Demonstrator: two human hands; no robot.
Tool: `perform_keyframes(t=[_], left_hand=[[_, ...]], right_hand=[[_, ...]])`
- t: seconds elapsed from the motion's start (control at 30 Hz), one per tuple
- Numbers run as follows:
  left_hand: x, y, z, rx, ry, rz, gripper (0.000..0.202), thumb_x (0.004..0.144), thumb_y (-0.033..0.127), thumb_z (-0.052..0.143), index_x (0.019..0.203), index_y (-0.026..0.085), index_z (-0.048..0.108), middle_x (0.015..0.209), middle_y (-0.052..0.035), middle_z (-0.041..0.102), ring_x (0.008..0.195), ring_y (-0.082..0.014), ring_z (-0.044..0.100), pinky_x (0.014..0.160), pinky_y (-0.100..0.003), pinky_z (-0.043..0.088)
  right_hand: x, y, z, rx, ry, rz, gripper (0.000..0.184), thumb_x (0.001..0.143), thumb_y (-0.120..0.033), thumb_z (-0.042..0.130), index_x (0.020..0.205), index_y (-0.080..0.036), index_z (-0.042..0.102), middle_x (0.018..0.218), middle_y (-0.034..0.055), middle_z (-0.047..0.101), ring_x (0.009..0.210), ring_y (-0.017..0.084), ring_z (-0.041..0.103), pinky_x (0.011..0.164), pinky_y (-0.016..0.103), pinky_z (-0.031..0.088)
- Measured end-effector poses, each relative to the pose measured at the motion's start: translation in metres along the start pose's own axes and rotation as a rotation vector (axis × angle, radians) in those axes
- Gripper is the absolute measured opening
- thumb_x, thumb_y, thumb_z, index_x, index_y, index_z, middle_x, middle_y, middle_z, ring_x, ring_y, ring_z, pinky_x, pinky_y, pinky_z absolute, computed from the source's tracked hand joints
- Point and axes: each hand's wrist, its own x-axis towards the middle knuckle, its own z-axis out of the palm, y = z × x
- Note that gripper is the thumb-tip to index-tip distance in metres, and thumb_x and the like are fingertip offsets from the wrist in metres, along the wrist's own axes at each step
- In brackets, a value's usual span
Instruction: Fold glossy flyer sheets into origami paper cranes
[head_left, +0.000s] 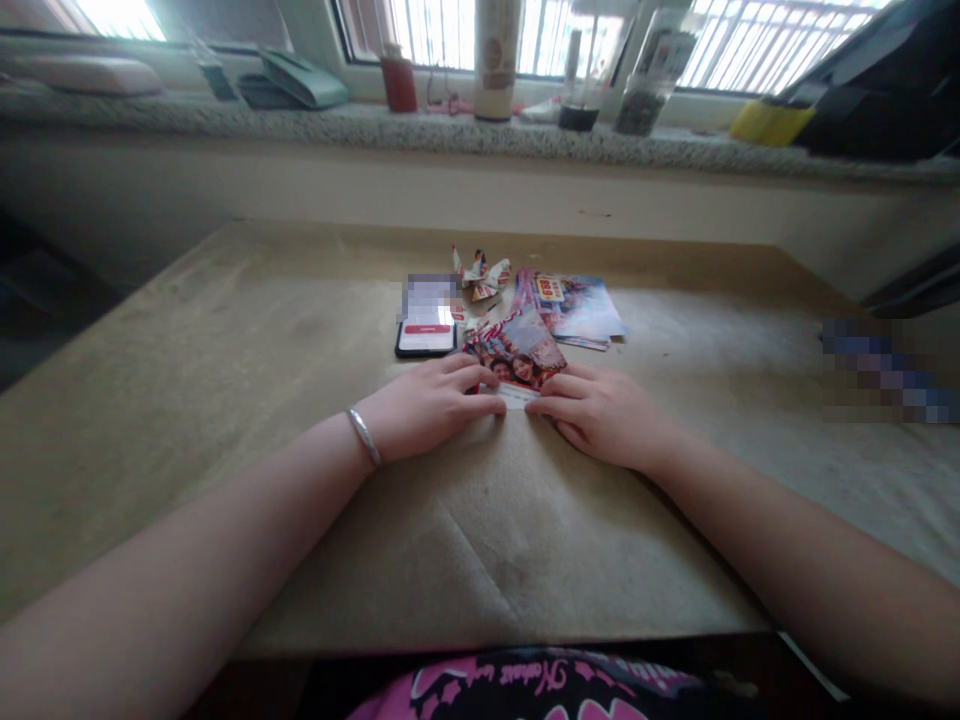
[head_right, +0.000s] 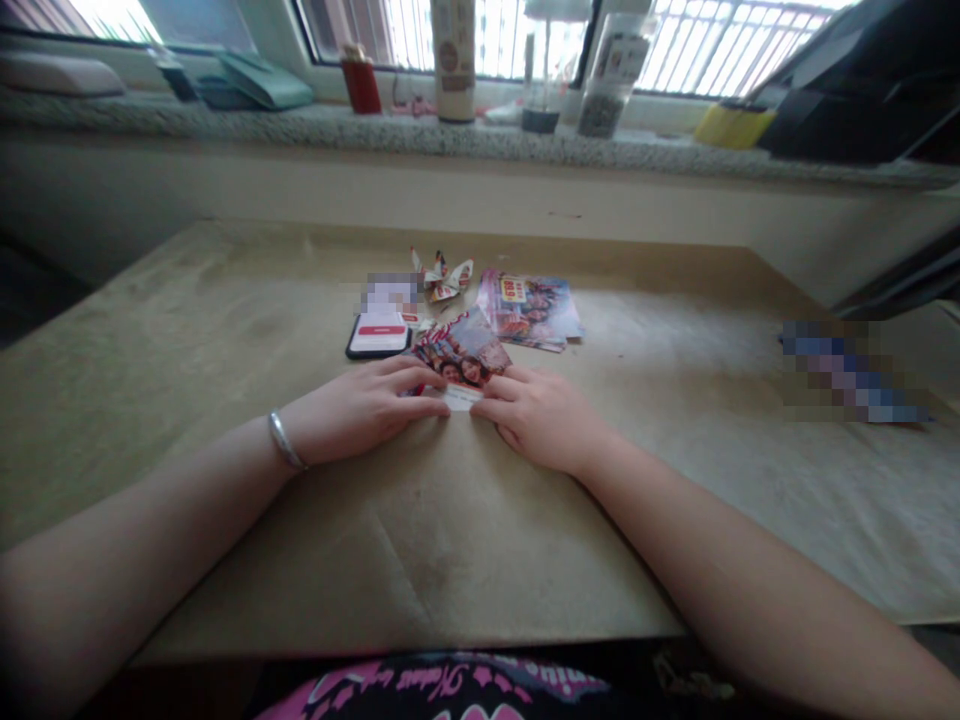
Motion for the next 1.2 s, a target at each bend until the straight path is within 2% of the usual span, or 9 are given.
perform_keyframes(t=[0.13,0.53,0.7,0.83,1.2], left_hand=[[0.003,0.001,0.004,0.015,0.062,-0.017,0.028,0.096,0.018,0.042,0.11,0.026,0.065,0.122,-0.0048,0.061,0.117,-0.0208,0.051,0.099,-0.039,0.045],[0.001,0.006,-0.005,-0.054,0.024,-0.057,0.029,0.092,0.019,0.046,0.11,0.025,0.067,0.114,-0.003,0.064,0.112,-0.0217,0.049,0.099,-0.037,0.043],[-0.001,0.003,-0.008,-0.097,-0.041,-0.074,0.034,0.089,0.015,0.045,0.113,0.026,0.066,0.119,-0.003,0.063,0.105,-0.0197,0.053,0.095,-0.036,0.047],[-0.002,0.001,-0.013,-0.12,-0.073,-0.06,0.037,0.088,0.014,0.046,0.117,0.028,0.065,0.123,-0.0017,0.063,0.107,-0.0191,0.055,0.095,-0.035,0.047],[-0.002,-0.003,-0.022,-0.153,-0.163,-0.086,0.038,0.085,0.013,0.047,0.114,0.028,0.067,0.124,-0.0002,0.063,0.112,-0.0194,0.057,0.099,-0.035,0.047]], right_hand=[[0.001,-0.003,0.001,-0.019,0.004,-0.003,0.025,0.087,-0.018,0.05,0.102,-0.02,0.069,0.094,0.0066,0.067,0.09,0.021,0.056,0.073,0.031,0.042],[-0.001,0.002,0.002,0.032,-0.005,0.003,0.027,0.086,-0.015,0.048,0.103,-0.022,0.068,0.096,0.0053,0.067,0.09,0.019,0.057,0.072,0.029,0.041],[-0.001,0.002,0.001,0.037,-0.01,0.004,0.028,0.086,-0.015,0.048,0.105,-0.022,0.068,0.098,0.0057,0.067,0.091,0.02,0.057,0.072,0.03,0.043],[-0.002,0.002,0.001,0.045,-0.001,0.007,0.029,0.087,-0.015,0.047,0.105,-0.022,0.068,0.098,0.0066,0.067,0.091,0.019,0.057,0.072,0.03,0.043],[-0.004,0.004,0.002,0.047,-0.003,0.005,0.03,0.087,-0.015,0.047,0.106,-0.022,0.068,0.101,0.0065,0.067,0.093,0.019,0.058,0.074,0.029,0.044]])
